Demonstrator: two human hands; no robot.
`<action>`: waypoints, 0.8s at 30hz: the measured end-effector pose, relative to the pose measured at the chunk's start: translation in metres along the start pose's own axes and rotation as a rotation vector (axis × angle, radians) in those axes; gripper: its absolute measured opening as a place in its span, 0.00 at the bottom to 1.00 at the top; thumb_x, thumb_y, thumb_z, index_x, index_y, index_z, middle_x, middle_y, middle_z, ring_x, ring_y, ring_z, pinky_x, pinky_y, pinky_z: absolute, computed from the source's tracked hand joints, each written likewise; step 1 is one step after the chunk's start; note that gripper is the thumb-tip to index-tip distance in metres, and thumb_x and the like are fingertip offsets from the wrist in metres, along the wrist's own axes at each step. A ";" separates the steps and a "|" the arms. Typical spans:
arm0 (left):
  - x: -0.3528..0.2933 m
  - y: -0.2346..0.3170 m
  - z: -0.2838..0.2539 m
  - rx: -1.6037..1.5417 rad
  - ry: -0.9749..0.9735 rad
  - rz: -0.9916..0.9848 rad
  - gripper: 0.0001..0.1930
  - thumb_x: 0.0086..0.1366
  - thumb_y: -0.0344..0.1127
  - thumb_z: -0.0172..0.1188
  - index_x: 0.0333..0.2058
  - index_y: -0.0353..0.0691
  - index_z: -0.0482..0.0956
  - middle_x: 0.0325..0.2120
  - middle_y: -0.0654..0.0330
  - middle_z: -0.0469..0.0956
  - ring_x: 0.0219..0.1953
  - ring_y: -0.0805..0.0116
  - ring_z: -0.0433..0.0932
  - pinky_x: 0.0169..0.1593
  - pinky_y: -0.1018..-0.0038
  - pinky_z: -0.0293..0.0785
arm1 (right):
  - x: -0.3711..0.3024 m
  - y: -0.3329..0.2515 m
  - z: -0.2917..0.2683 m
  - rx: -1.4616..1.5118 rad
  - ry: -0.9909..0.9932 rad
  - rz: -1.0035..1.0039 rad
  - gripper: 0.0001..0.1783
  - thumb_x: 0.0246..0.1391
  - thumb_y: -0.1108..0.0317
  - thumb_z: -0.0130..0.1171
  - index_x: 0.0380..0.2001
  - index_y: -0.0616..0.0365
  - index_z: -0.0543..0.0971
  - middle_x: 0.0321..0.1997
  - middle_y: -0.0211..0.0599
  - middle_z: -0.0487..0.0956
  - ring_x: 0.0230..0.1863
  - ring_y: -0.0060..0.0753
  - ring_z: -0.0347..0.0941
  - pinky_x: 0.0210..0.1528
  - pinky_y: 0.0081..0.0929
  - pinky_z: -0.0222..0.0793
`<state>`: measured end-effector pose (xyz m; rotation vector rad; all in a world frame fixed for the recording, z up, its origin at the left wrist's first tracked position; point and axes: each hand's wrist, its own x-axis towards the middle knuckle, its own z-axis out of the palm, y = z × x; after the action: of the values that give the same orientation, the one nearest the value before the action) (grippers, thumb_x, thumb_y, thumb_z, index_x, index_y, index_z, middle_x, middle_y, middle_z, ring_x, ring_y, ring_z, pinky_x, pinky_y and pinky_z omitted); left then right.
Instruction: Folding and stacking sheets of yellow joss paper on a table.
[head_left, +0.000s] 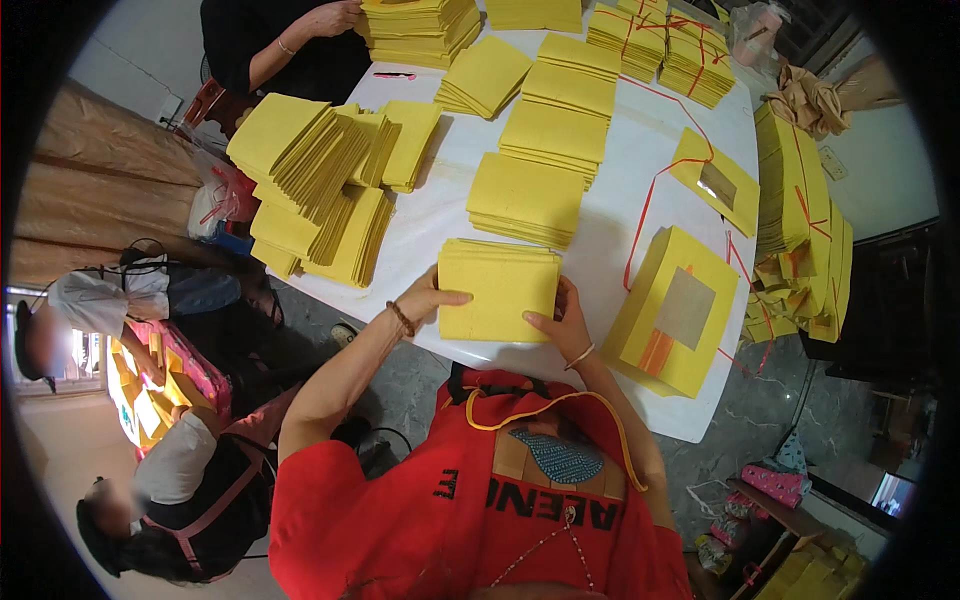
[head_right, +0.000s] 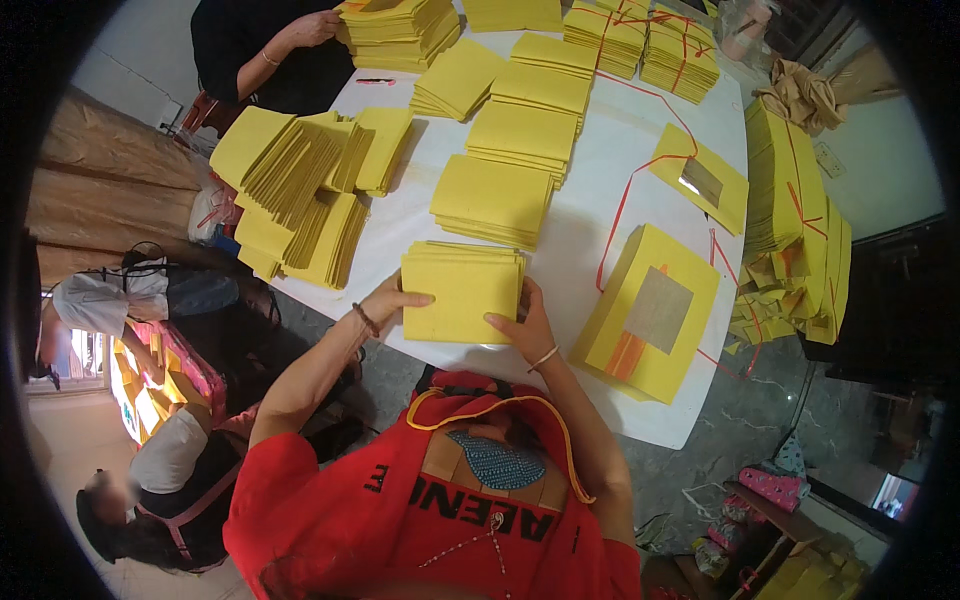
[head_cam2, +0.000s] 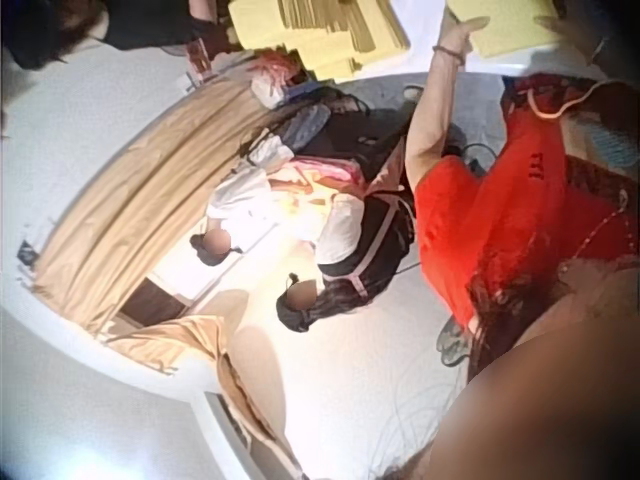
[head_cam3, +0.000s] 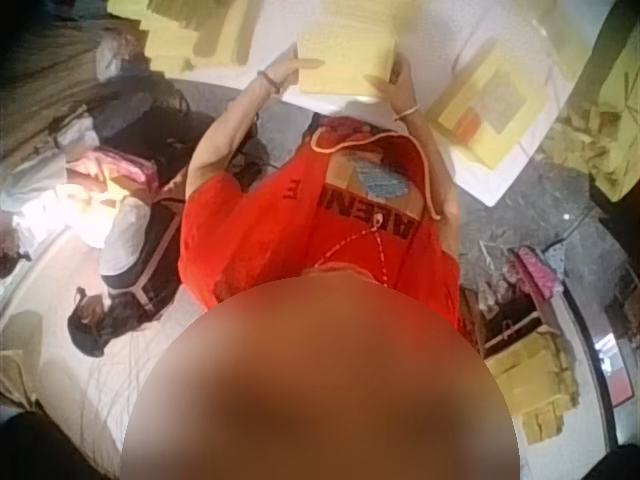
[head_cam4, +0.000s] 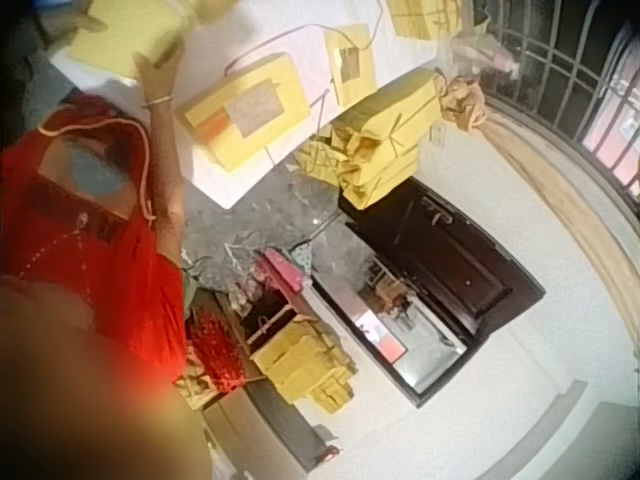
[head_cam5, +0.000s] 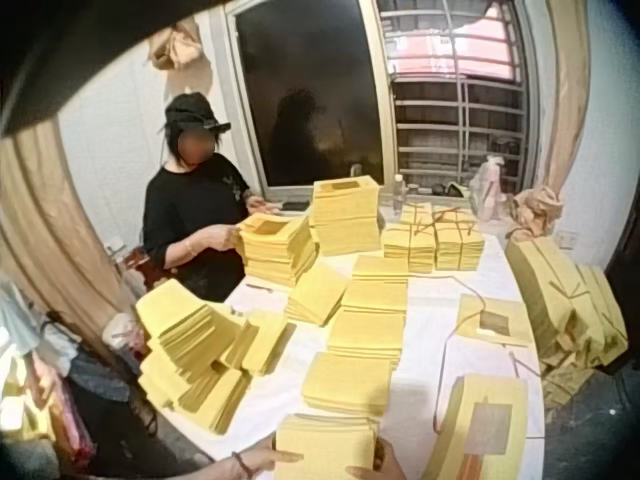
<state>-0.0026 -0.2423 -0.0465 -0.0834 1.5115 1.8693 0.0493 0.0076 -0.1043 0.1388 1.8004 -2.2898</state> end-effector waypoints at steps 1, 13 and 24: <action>-0.003 -0.008 -0.001 0.025 -0.009 0.047 0.41 0.47 0.30 0.66 0.59 0.37 0.54 0.52 0.56 0.66 0.54 0.66 0.66 0.57 0.71 0.61 | -0.002 0.000 0.001 -0.025 -0.028 -0.006 0.48 0.37 0.68 0.69 0.58 0.62 0.51 0.55 0.45 0.63 0.56 0.36 0.61 0.58 0.34 0.58; -0.017 -0.062 -0.022 0.243 0.036 0.325 0.58 0.41 0.34 0.74 0.62 0.41 0.37 0.59 0.57 0.45 0.63 0.64 0.46 0.64 0.69 0.46 | -0.012 0.014 0.000 0.093 -0.182 -0.079 0.73 0.28 0.72 0.74 0.63 0.49 0.25 0.64 0.45 0.51 0.64 0.39 0.51 0.62 0.37 0.52; -0.017 -0.057 -0.023 0.831 0.178 0.441 0.69 0.30 0.46 0.78 0.62 0.36 0.33 0.56 0.45 0.52 0.57 0.46 0.54 0.60 0.59 0.52 | -0.011 -0.004 -0.002 -0.211 -0.196 -0.216 0.73 0.25 0.69 0.76 0.63 0.55 0.30 0.60 0.45 0.54 0.60 0.39 0.55 0.60 0.34 0.55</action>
<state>0.0332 -0.2672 -0.0927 0.5165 2.4665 1.4037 0.0592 0.0120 -0.0981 -0.3186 2.0178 -2.1388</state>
